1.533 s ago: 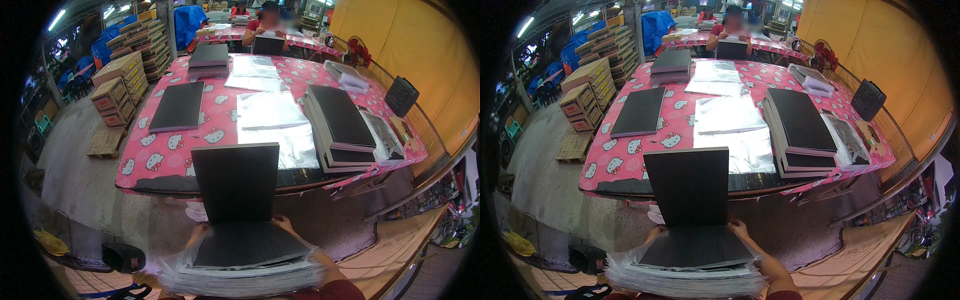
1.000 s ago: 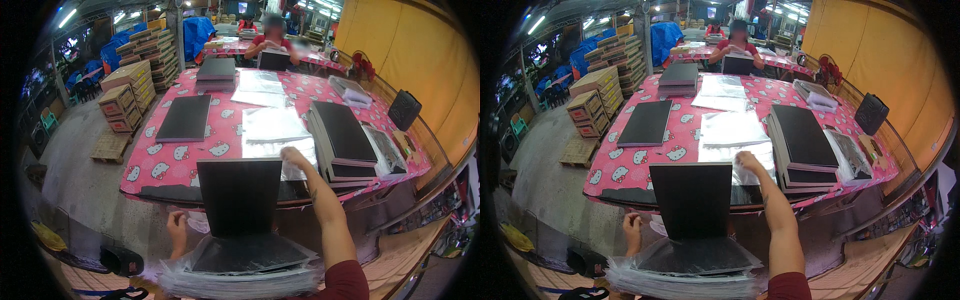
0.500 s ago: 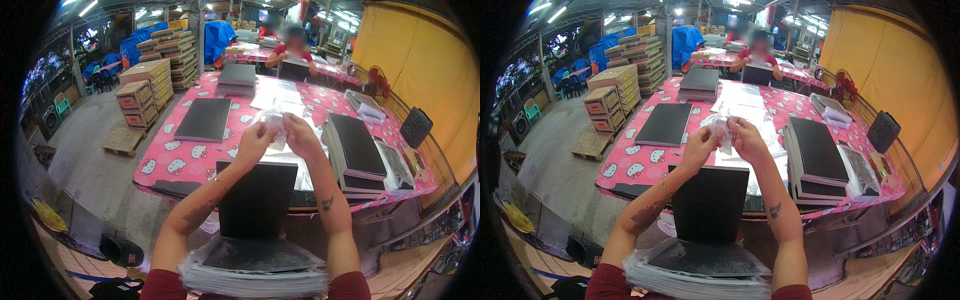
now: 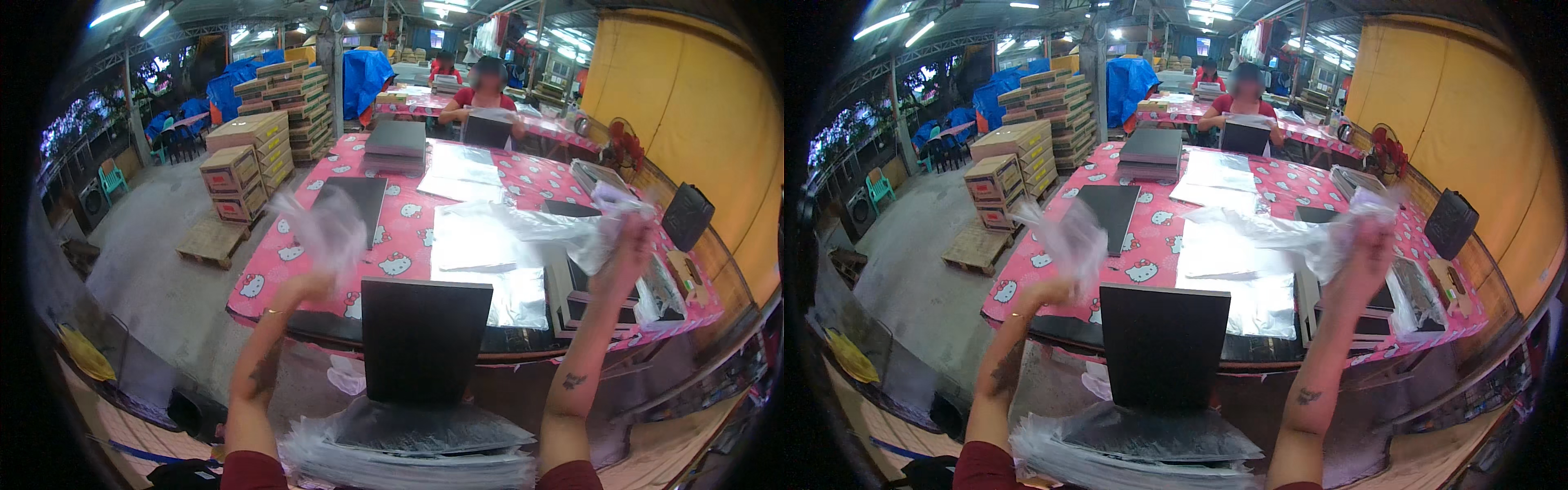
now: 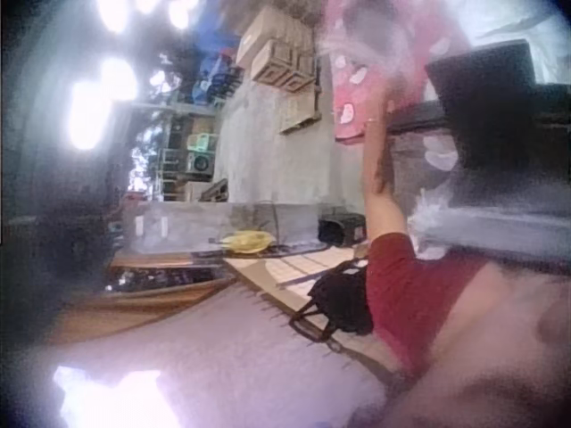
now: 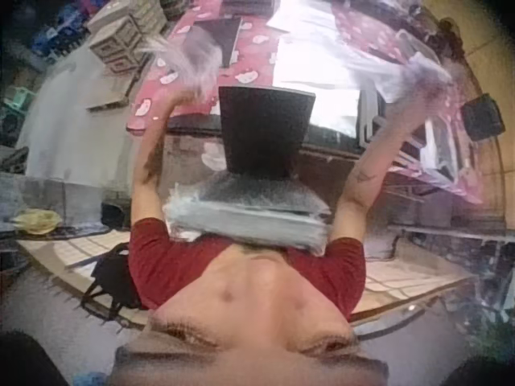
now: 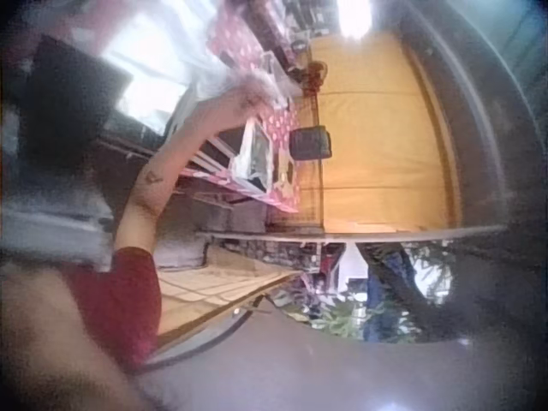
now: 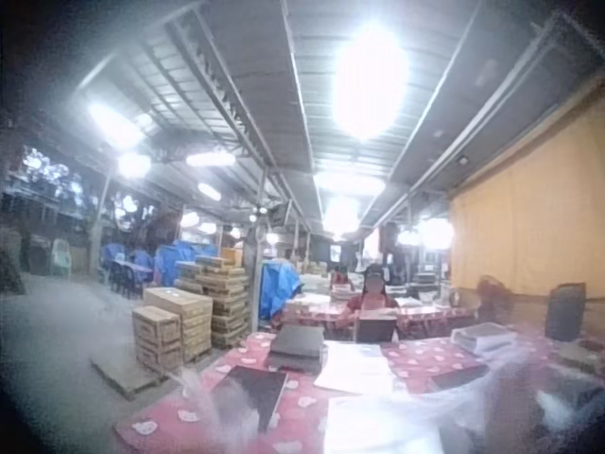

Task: The person places a black folder into a clear plastic bag, seals the bag, and then places the bagged folder onto a stack of similar items.

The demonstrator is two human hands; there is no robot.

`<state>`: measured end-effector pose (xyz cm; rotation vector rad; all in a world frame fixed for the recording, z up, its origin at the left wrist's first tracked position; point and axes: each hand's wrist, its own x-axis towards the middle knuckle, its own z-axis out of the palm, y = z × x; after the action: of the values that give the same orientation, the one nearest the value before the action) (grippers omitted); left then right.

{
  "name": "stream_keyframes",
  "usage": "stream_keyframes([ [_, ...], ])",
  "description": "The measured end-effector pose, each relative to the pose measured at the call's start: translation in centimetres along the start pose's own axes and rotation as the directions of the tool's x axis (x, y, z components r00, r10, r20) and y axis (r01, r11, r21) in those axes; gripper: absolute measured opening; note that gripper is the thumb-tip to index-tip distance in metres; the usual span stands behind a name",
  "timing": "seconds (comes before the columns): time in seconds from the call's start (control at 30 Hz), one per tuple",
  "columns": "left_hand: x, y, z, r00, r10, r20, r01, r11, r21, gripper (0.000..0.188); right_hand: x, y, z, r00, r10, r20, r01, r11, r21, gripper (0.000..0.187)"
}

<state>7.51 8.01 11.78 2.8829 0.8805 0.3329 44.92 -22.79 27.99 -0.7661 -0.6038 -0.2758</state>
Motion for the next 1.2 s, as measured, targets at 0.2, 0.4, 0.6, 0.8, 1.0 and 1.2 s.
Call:
stream_keyframes([
  [0.2,-1.1,18.8,-6.0,0.915,-0.100,-0.390,-0.319,0.411,-0.854,0.026,-15.2,1.5,5.3,0.579,0.450,0.680,-0.603,0.798,-0.014,0.016],
  [0.4,-1.5,15.0,-5.2,0.770,-0.551,-0.321,-0.306,0.122,-0.944,0.014,-16.5,1.0,2.3,0.493,0.425,0.759,-0.850,0.421,0.317,0.032],
  [0.6,-4.1,11.4,-2.4,0.900,-0.359,-0.247,-0.151,0.276,-0.949,0.012,-14.8,-0.5,0.3,0.335,0.523,0.784,-0.942,0.201,0.269,0.043],
  [0.8,-3.9,19.1,-9.7,0.786,0.391,-0.479,-0.584,0.723,-0.368,0.012,-11.3,-2.9,2.7,0.061,-0.003,0.998,-0.064,0.998,0.006,0.030],
  [1.0,-3.4,18.4,-13.4,0.995,-0.028,-0.093,0.019,0.995,-0.093,0.033,-8.1,-4.5,2.8,0.323,0.530,0.784,0.763,0.344,-0.547,0.042],
  [1.2,-6.7,13.9,-12.5,0.850,0.280,-0.447,-0.453,0.821,-0.347,0.035,-7.3,-3.5,-2.0,0.154,0.650,0.744,0.702,0.458,-0.545,0.047],
])
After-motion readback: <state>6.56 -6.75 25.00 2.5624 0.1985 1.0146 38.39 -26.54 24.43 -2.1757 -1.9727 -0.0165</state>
